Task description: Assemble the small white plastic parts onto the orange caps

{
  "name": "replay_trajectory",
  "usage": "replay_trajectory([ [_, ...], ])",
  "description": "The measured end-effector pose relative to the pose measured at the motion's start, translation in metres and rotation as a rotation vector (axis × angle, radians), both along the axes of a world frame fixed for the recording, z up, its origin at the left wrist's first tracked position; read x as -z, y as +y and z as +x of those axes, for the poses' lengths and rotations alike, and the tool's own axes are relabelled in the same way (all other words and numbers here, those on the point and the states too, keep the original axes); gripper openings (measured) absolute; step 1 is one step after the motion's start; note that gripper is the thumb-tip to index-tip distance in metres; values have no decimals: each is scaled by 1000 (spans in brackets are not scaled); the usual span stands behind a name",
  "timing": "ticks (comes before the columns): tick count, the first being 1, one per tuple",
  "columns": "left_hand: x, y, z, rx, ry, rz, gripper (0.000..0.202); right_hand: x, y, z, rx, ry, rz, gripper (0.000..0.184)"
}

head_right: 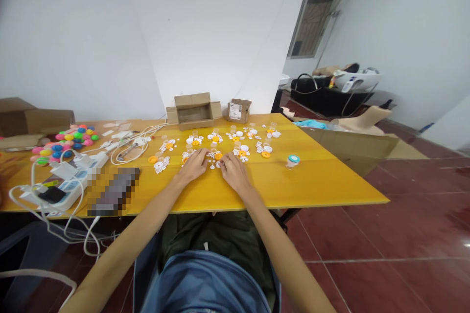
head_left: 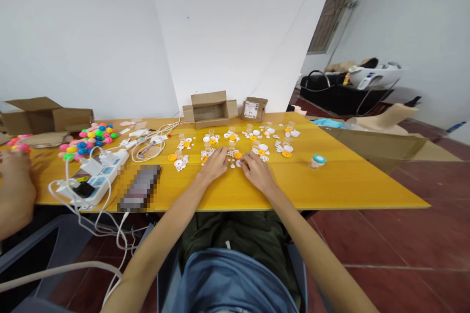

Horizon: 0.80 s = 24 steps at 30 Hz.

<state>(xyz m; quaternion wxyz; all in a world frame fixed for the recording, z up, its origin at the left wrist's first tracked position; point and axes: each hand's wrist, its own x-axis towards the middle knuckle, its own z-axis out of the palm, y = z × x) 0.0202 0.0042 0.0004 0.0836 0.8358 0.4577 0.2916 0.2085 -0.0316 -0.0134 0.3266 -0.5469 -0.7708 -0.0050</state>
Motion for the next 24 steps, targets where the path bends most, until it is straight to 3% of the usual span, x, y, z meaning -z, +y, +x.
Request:
replay_trajectory([
  [8, -9, -8, 4, 63, -22, 41, 31, 2, 2, 1, 68, 172, 88, 25],
  [14, -3, -6, 2, 123, 5, 66, 39, 3, 4, 9, 159, 367, 216, 33],
  [24, 2, -2, 1, 152, 28, 127, 31, 5, -5, 43, 219, 213, 228, 28],
])
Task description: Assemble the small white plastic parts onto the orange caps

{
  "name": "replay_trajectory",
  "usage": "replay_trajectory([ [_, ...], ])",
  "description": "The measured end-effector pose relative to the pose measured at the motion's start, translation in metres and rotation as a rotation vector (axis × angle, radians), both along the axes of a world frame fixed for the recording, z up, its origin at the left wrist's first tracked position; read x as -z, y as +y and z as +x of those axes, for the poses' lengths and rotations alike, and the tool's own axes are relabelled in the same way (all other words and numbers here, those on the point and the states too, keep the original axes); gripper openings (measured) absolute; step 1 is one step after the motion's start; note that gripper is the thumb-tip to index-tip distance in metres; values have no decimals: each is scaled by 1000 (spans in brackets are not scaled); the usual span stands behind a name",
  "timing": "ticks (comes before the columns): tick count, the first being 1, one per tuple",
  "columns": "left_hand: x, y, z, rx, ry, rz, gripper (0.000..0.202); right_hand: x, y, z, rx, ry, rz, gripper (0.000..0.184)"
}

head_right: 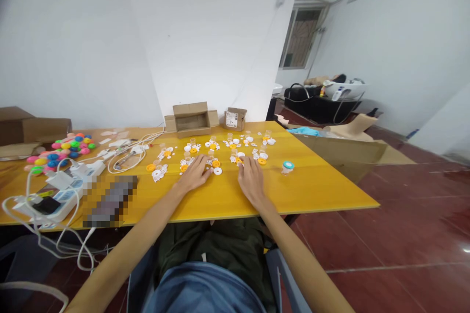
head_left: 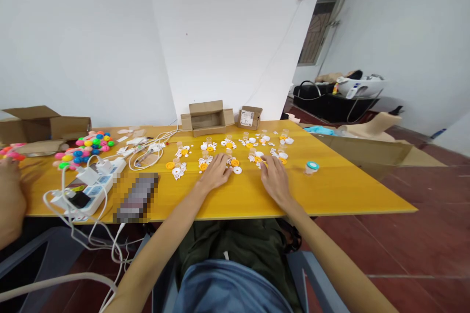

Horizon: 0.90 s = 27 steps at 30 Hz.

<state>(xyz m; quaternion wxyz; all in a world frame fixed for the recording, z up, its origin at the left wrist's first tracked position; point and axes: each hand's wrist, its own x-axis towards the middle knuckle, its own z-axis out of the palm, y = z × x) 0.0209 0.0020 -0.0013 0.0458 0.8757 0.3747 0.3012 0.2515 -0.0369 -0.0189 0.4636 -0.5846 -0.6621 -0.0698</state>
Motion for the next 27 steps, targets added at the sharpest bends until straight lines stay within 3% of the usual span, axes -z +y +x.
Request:
replay_trajectory([
  [16, 3, 1, 2, 2, 27, 68, 29, 2, 17, 59, 293, 25, -87, 37],
  [23, 3, 1, 2, -3, 30, 53, 28, 0, 42, 60, 356, 34, -285, 70],
  [27, 4, 1, 2, -5, 32, 49, 29, 3, 57, 58, 381, 52, -321, 79],
])
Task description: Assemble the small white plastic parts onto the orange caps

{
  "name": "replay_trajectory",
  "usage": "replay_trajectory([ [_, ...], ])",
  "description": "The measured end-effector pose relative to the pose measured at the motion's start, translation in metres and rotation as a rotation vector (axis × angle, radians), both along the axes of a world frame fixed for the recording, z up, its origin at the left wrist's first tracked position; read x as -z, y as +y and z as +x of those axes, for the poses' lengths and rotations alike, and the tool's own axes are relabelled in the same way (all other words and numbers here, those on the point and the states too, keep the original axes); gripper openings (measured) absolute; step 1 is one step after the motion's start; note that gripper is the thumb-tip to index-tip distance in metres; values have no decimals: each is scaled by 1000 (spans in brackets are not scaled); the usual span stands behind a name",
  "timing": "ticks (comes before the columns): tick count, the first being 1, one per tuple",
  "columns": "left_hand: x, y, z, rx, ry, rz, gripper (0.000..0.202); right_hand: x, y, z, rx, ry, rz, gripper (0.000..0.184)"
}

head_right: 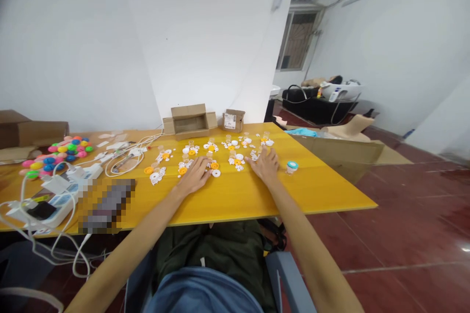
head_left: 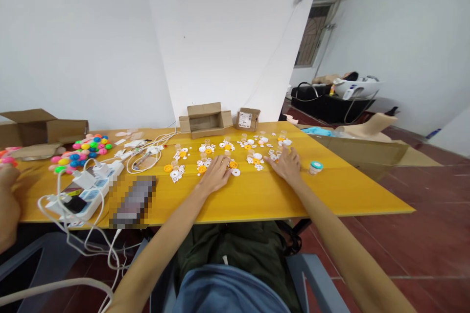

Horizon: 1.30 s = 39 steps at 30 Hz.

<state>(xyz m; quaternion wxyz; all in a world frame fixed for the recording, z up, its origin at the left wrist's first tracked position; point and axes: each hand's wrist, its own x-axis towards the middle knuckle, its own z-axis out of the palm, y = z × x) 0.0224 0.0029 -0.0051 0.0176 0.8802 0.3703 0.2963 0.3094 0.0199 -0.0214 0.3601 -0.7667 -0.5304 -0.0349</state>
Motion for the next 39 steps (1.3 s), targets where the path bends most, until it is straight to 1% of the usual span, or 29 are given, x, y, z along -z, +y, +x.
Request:
replay_trajectory([
  [3, 1, 0, 0, -1, 13, 10, 30, 3, 11, 1, -1, -8, 36, 76],
  [8, 0, 0, 0, 10, 24, 23, 28, 3, 22, 0, -28, -41, 70, 57],
  [10, -1, 0, 1, 10, 23, 27, 27, 0, 23, -2, -24, -52, 41, 52],
  [14, -1, -1, 2, 18, 15, 36, 25, -7, 21, -8, 11, -57, -65, 42],
  [17, -1, -1, 2, 24, 14, 39, 23, -12, 18, -12, 36, -70, -109, 37],
  [22, 1, 0, 2, 17, 27, 36, 23, -18, 14, -14, 43, -86, -176, 34],
  [26, 2, 1, 1, 22, 27, 63, 23, -20, 13, -11, 39, -106, -210, 32],
  [31, 4, 2, 1, 26, 21, 95, 21, -20, 15, -2, 65, -120, -264, 36],
  [35, 5, 3, 1, 30, 25, 105, 20, -16, 22, 10, 81, -132, -251, 42],
  [39, 5, 3, 1, 28, 32, 106, 19, -7, 31, 28, 77, -145, -186, 45],
])
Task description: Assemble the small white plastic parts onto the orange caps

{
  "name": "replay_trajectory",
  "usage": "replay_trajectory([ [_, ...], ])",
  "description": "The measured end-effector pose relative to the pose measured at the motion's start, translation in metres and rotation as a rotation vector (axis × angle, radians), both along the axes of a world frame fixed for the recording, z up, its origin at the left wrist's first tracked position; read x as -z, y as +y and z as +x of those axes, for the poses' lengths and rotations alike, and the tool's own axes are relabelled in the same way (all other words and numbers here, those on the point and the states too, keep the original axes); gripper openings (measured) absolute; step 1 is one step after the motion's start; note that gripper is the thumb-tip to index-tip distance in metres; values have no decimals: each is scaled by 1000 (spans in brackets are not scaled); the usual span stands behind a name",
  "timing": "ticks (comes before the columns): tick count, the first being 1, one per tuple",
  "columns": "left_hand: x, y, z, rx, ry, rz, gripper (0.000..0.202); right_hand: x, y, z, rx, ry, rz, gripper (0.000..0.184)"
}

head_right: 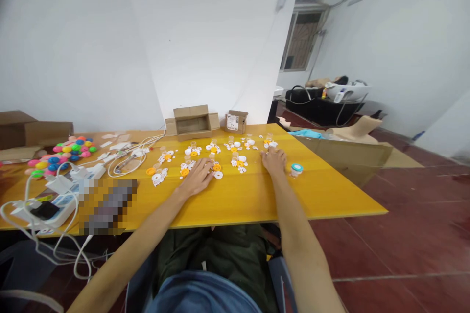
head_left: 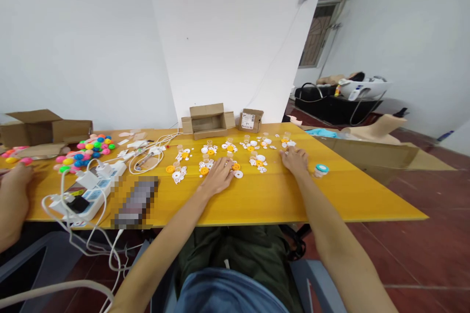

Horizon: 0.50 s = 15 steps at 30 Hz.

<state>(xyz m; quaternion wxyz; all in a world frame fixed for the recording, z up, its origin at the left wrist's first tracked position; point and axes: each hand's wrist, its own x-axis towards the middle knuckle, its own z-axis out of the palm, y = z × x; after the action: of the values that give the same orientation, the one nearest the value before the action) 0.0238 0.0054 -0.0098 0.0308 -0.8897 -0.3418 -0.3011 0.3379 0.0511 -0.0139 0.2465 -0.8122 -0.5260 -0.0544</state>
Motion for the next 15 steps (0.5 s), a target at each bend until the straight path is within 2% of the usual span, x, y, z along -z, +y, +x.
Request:
replay_trajectory([
  [7, -1, -1, 0, -2, 10, -18, 18, 13, 18, 26, -7, -6, 30, 55],
  [15, -2, -1, 0, 9, 8, -17, 16, 25, 26, 38, -47, -39, 106, 54],
])
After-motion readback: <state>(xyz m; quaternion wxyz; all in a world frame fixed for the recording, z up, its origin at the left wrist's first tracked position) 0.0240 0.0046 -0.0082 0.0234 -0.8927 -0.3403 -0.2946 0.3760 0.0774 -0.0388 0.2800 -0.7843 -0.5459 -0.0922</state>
